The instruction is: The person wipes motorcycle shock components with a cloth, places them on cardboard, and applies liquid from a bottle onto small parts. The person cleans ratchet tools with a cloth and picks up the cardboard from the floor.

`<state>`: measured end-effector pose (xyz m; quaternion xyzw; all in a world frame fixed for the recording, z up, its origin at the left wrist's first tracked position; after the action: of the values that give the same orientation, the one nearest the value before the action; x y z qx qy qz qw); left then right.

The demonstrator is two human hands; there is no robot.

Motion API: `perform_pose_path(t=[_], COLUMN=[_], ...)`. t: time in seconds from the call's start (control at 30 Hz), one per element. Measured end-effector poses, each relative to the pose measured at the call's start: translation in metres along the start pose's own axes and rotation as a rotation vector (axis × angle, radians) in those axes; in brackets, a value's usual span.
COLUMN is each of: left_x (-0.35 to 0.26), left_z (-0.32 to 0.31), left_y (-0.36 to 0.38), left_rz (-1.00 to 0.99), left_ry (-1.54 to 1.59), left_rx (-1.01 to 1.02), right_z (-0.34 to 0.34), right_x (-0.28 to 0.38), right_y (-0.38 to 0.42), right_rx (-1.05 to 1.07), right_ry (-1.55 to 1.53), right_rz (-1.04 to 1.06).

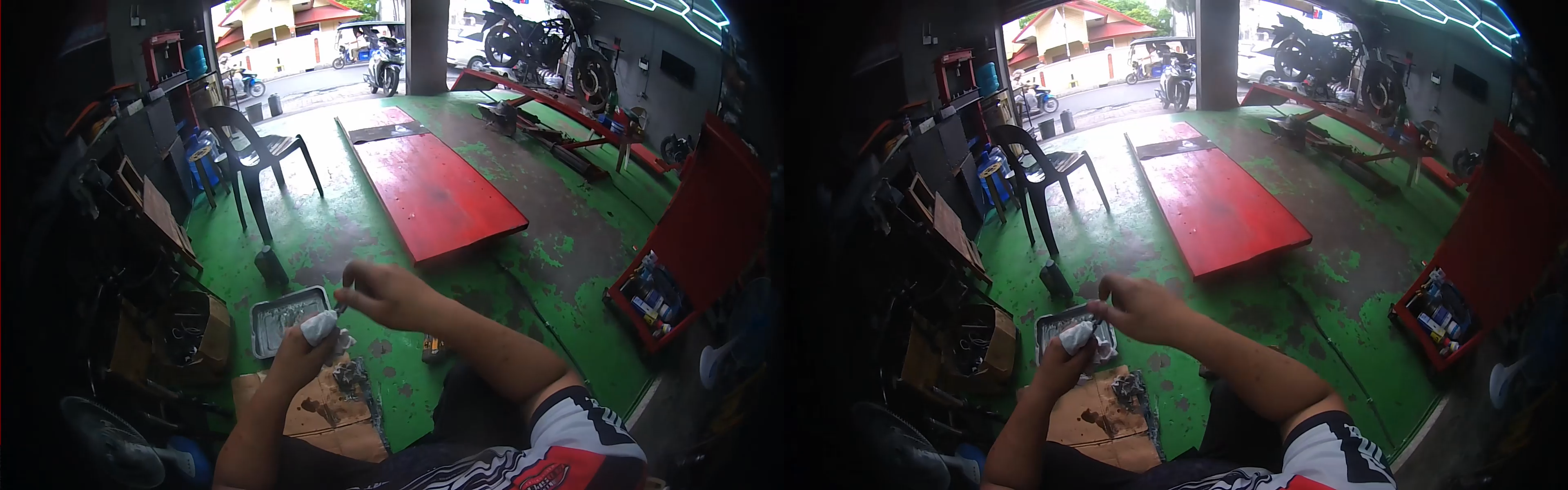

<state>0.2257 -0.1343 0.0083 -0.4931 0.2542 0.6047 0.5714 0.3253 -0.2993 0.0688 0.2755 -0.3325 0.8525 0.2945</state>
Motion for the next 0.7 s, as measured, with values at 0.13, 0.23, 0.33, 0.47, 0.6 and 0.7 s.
perform_pose_path(t=[0.13,0.23,0.33,0.47,0.6,0.7], left_x=[-0.007,-0.005,-0.008,-0.001,-0.007,0.009], left_z=[-0.006,-0.01,-0.011,0.0,0.01,0.024], left_y=[0.004,0.007,0.007,0.002,0.004,0.003], left_rz=[-0.076,-0.113,-0.085,-0.019,-0.091,-0.096], left_ry=[0.008,-0.042,-0.088,-0.084,-0.133,-0.155], left_rx=[0.029,-0.02,-0.023,0.055,0.09,0.01], right_z=[-0.038,-0.044,-0.054,-0.028,0.001,0.059], right_x=[-0.003,-0.011,-0.021,-0.011,-0.03,-0.062], right_y=[0.007,0.012,0.013,0.006,0.002,0.009], right_rx=[0.041,0.135,0.09,-0.035,-0.135,-0.443], right_ry=[-0.114,-0.262,-0.343,-0.231,-0.258,-0.254], right_rz=[-0.015,-0.227,-0.242,-0.198,-0.212,-0.097])
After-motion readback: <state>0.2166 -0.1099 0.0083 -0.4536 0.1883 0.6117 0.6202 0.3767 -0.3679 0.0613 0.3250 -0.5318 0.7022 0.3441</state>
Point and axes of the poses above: each hand's wrist, its own y-axis away from the middle knuckle, its own z-axis out of the back of the hand, x = y × z, the point moved 5 cm from there along -y, towards the middle knuckle, and after that the axes turned 12 degrees about -x, right-handed, at the moved point
